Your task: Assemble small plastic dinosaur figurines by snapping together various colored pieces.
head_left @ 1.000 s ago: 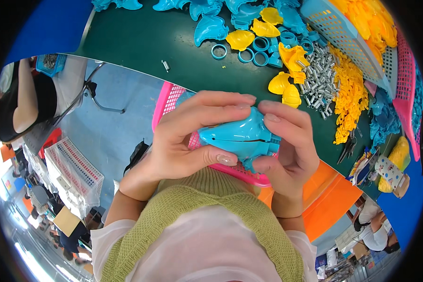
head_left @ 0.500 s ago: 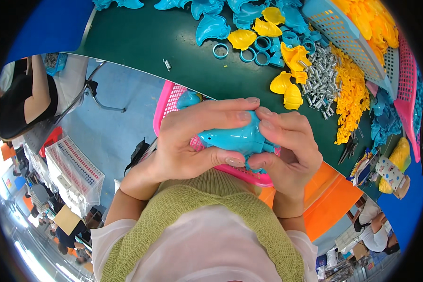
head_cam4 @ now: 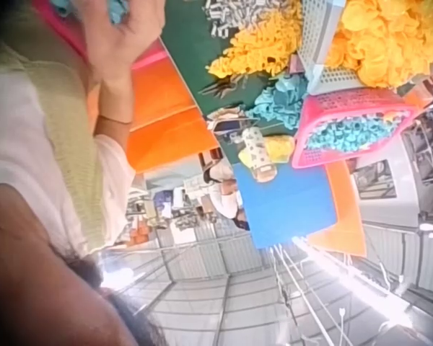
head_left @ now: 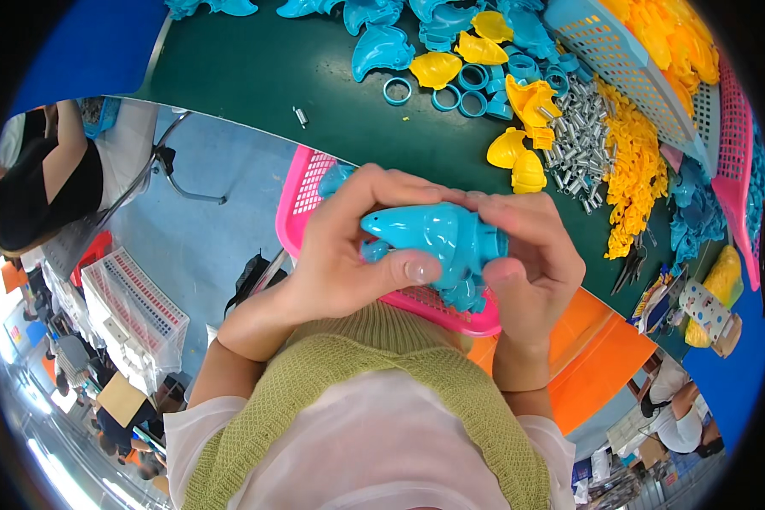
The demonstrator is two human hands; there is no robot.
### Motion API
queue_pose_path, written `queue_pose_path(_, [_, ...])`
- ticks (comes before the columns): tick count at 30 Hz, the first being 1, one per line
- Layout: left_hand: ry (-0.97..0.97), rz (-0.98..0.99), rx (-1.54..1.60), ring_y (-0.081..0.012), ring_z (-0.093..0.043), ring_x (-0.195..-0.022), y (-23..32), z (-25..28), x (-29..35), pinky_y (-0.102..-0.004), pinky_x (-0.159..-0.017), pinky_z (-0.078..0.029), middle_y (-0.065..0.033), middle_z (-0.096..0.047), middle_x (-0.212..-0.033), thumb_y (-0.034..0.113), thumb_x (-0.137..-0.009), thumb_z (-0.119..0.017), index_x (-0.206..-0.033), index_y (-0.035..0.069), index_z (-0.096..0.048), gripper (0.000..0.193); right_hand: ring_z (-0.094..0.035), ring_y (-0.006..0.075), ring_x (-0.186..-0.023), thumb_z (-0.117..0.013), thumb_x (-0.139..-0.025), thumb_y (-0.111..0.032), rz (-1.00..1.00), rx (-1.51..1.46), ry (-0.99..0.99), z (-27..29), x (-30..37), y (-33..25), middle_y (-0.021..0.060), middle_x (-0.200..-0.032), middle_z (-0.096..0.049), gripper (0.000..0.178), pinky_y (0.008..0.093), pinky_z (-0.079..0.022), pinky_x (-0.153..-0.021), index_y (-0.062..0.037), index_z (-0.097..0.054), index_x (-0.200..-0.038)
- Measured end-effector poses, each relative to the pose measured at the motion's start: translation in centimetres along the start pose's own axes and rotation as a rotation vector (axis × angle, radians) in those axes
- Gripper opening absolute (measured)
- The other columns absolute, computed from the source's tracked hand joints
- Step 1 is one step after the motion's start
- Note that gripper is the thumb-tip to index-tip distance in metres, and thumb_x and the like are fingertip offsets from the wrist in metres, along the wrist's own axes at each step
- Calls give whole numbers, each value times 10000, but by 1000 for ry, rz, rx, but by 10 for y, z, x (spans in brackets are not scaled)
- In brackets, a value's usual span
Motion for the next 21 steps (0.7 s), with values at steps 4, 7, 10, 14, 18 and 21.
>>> queue_pose_path(4, [15, 421, 476, -305, -586, -991, -38, -11, 4, -349, -750, -526, -197, -519, -1151, 416, -850, -491, -1179, -6, -414, 541, -582, 181, -854, -629, -800, -123, -103, -180, 257, 17, -3, 1, 180, -1082, -559, 295, 282, -459, -766, 44, -568, -1036])
queue_pose_path(7, [40, 631, 814, -315, -608, -936, -50, -20, 11, -335, -703, -557, -211, -505, -1170, 524, -883, -351, -1230, -18, -369, 643, -573, 158, -827, -523, -861, -58, 54, 394, 265, 53, 4, -10, 162, -1068, -566, 201, 275, -459, -768, 39, -551, -1035])
queue_pose_path(10, [57, 666, 1038, -298, -619, -913, -53, -24, 12, -327, -718, -562, -199, -522, -1148, 483, -918, -291, -1255, -25, -354, 613, -548, 186, -864, -604, -785, -4, -106, 830, 335, 84, 11, -5, 116, -943, -591, 165, 275, -434, -760, 5, -594, -950])
queue_pose_path(14, [62, 756, 936, -366, -607, -908, -60, -26, 15, -338, -627, -572, -248, -446, -1234, 604, -871, -197, -1323, 13, -282, 749, -534, 225, -913, -632, -767, -31, -42, 1201, 255, 92, 20, 7, 107, -944, -576, 198, 301, -422, -771, -33, -600, -962])
queue_pose_path(18, [26, 689, 1173, -292, -623, -905, -53, -30, 10, -328, -708, -562, -195, -526, -1147, 479, -928, -264, -1277, -12, -334, 607, -523, 203, -883, -639, -775, -56, -123, 1270, 277, 100, 26, 16, 83, -946, -546, 202, 285, -435, -743, -55, -601, -974])
queue_pose_path(21, [75, 710, 663, -323, -638, -837, -53, -22, 11, -326, -609, -559, -229, -513, -1153, 544, -906, -224, -1230, 13, -338, 632, -522, 193, -857, -640, -770, -40, -114, 1275, 291, 102, 24, 17, 82, -924, -546, 175, 274, -436, -720, -39, -594, -939])
Point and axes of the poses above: each hand's wrist, its own x-axis away from the middle knuckle, its own z-axis out of the back of the hand, y = z × x, the point moved 9 cm from there along -x, towards the middle knuckle
